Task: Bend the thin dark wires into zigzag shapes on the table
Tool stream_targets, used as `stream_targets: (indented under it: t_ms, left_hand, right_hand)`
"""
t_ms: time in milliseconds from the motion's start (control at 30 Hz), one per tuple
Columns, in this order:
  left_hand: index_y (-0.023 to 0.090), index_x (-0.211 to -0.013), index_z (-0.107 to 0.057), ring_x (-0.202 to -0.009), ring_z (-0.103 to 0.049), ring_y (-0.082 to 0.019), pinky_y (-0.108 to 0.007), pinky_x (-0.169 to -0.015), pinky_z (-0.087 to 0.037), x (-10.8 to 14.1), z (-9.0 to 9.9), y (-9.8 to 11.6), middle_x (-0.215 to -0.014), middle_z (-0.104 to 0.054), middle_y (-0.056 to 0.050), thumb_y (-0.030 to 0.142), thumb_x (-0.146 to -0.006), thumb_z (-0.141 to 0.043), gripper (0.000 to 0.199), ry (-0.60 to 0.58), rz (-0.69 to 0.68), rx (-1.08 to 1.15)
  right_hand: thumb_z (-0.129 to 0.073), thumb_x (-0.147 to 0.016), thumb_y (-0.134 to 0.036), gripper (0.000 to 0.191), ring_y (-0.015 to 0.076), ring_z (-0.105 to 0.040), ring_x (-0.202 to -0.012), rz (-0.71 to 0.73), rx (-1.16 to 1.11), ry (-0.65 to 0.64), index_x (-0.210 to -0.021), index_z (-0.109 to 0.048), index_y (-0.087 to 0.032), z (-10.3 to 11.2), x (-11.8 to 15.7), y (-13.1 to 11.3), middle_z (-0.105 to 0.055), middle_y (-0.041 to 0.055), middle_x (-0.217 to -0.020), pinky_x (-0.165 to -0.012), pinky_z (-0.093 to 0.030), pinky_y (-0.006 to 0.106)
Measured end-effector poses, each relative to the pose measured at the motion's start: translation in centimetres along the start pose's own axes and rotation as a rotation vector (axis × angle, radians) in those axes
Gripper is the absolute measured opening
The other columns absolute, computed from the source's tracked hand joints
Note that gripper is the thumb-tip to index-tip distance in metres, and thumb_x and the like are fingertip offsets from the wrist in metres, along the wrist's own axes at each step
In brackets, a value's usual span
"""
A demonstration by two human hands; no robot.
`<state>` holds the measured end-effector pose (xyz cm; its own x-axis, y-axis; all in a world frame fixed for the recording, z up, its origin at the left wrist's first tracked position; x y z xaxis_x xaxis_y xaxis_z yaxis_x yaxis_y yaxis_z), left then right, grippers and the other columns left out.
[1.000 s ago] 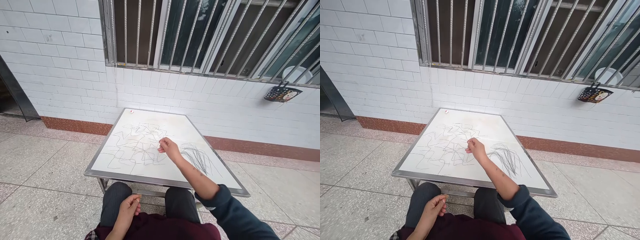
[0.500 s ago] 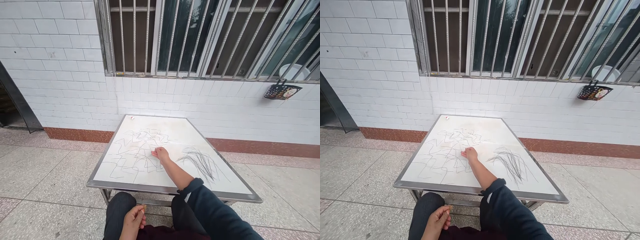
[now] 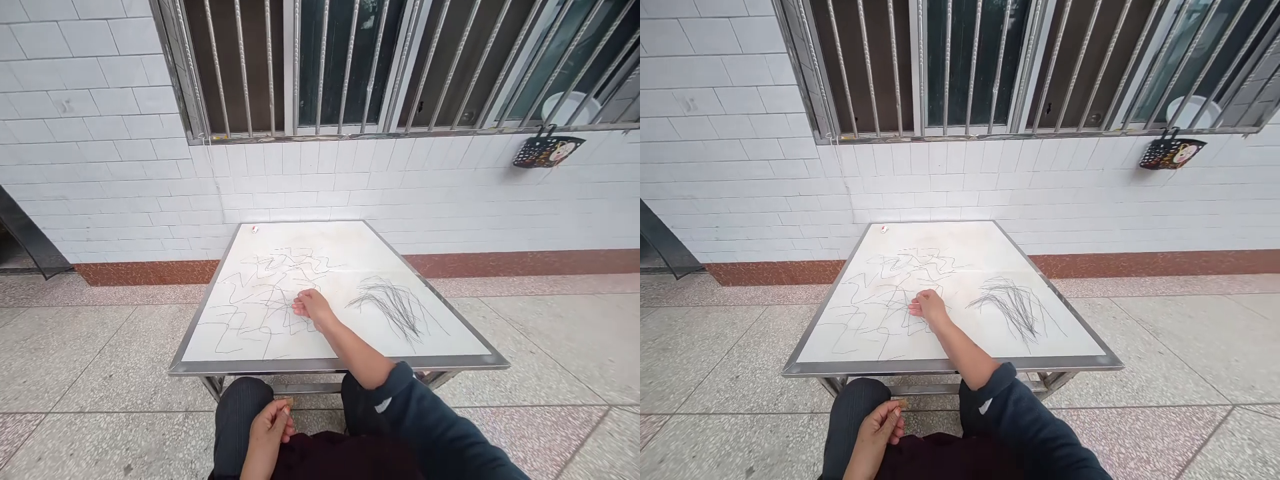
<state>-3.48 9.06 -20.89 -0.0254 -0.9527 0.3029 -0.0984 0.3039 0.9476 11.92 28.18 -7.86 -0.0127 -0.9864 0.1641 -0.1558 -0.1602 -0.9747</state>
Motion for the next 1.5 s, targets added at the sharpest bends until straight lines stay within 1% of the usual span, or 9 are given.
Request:
stream_targets:
  t_ms: [100, 200, 333, 400, 500, 667, 900, 1033, 1500]
  left_hand:
    - [0.013, -0.097, -0.068, -0.058, -0.056, -0.013, -0.024, -0.054, -0.043, 0.0, 0.2, 0.3, -0.065, -0.061, 0.0, 0.057, -0.065, -0.068, 0.054, 0.008, 0.024, -0.021]
    - [0.013, -0.102, -0.066, -0.062, -0.057, -0.014, -0.025, -0.056, -0.045, -0.2, 0.5, 0.4, -0.067, -0.062, -0.001, 0.056, -0.064, -0.068, 0.057, 0.005, 0.047, -0.043]
    - [0.013, -0.104, -0.067, -0.064, -0.059, -0.016, -0.026, -0.059, -0.047, -0.4, 0.8, 0.4, -0.069, -0.065, -0.002, 0.055, -0.061, -0.072, 0.061, 0.01, 0.065, -0.065]
    - [0.012, -0.104, -0.067, -0.064, -0.06, -0.016, -0.026, -0.059, -0.048, -0.4, 0.9, 0.4, -0.069, -0.066, -0.003, 0.055, -0.058, -0.073, 0.063, 0.016, 0.077, -0.06]
    - [0.012, -0.103, -0.067, -0.065, -0.062, -0.017, -0.026, -0.058, -0.049, -0.5, 0.9, 0.5, -0.069, -0.068, -0.004, 0.056, -0.054, -0.076, 0.067, 0.025, 0.096, -0.041]
    - [0.011, -0.099, -0.068, -0.063, -0.062, -0.017, -0.026, -0.057, -0.049, -0.8, 0.9, 0.7, -0.067, -0.068, -0.004, 0.055, -0.049, -0.078, 0.067, 0.046, 0.105, -0.047]
    - [0.012, -0.1, -0.068, -0.064, -0.064, -0.018, -0.026, -0.057, -0.05, -1.1, 1.1, 0.3, -0.068, -0.07, -0.005, 0.052, -0.051, -0.079, 0.065, 0.038, 0.12, -0.076]
    - [0.012, -0.099, -0.069, -0.063, -0.064, -0.018, -0.026, -0.056, -0.051, -1.2, 1.4, 0.1, -0.068, -0.07, -0.005, 0.052, -0.048, -0.08, 0.065, 0.06, 0.13, -0.087]
    - [0.012, -0.103, -0.068, -0.065, -0.063, -0.018, -0.026, -0.058, -0.051, -1.1, 1.4, 0.2, -0.07, -0.069, -0.005, 0.053, -0.052, -0.078, 0.066, 0.044, 0.134, -0.13]
  right_hand:
    - [-0.057, -0.079, -0.028, 0.012, 0.0116, -0.063, -0.06, 0.081, 0.008, -0.056, -0.085, -0.054, -0.019, -0.2, 2.7, 0.0, -0.064, 0.003, -0.081, -0.049, -0.052, 0.023]
    - [-0.052, -0.081, -0.03, 0.013, 0.0114, -0.062, -0.059, 0.186, 0.101, -0.036, -0.088, -0.055, -0.02, 1.2, 4.4, 0.1, -0.064, 0.0009, -0.08, -0.044, -0.047, 0.02]
    - [-0.039, -0.089, -0.028, 0.02, 0.0129, -0.062, -0.073, 0.417, 0.649, 0.258, -0.097, -0.056, -0.022, 7.1, 5.7, -1.7, -0.066, 0.0006, -0.086, -0.06, -0.05, 0.025]
    - [-0.04, -0.089, -0.027, 0.02, 0.0155, -0.06, -0.084, 0.416, 0.748, 0.378, -0.097, -0.057, -0.021, 10.9, 6.2, -2.2, -0.065, 0.0029, -0.091, -0.074, -0.047, 0.029]
    - [-0.041, -0.09, -0.024, 0.021, 0.021, -0.054, -0.092, 0.367, 0.904, 0.532, -0.097, -0.06, -0.019, 16.1, 7.2, -2.8, -0.063, 0.0069, -0.093, -0.078, -0.042, 0.033]
    - [-0.047, -0.089, -0.024, 0.016, 0.0239, -0.048, -0.095, 0.25, 1.123, 0.657, -0.096, -0.061, -0.019, 21.2, 8.5, -2.2, -0.06, 0.0089, -0.096, -0.072, -0.038, 0.031]
    - [-0.048, -0.089, -0.021, 0.015, 0.0211, -0.051, -0.09, 0.147, 1.278, 0.632, -0.086, -0.062, -0.02, 22.2, 7.8, -0.4, -0.061, 0.0065, -0.088, -0.071, -0.036, 0.029]
    - [-0.049, -0.089, -0.024, 0.013, 0.0209, -0.05, -0.093, 0.144, 1.299, 0.637, -0.096, -0.06, -0.02, 22.5, 7.8, -0.2, -0.06, 0.0065, -0.096, -0.071, -0.036, 0.028]
    - [-0.045, -0.09, -0.022, 0.016, 0.0194, -0.054, -0.09, 0.175, 1.151, 0.696, -0.091, -0.061, -0.02, 22.9, 8.5, -0.9, -0.062, 0.0057, -0.091, -0.066, -0.036, 0.026]
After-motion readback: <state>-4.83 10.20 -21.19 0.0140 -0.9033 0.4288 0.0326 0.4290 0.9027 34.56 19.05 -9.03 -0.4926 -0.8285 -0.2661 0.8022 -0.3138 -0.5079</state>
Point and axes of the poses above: each hand's wrist, its own x-axis away from the middle knuckle, its own z-axis out of the back of the hand, y = z × x, the point moved 8 cm from there along -x, towards the middle knuckle
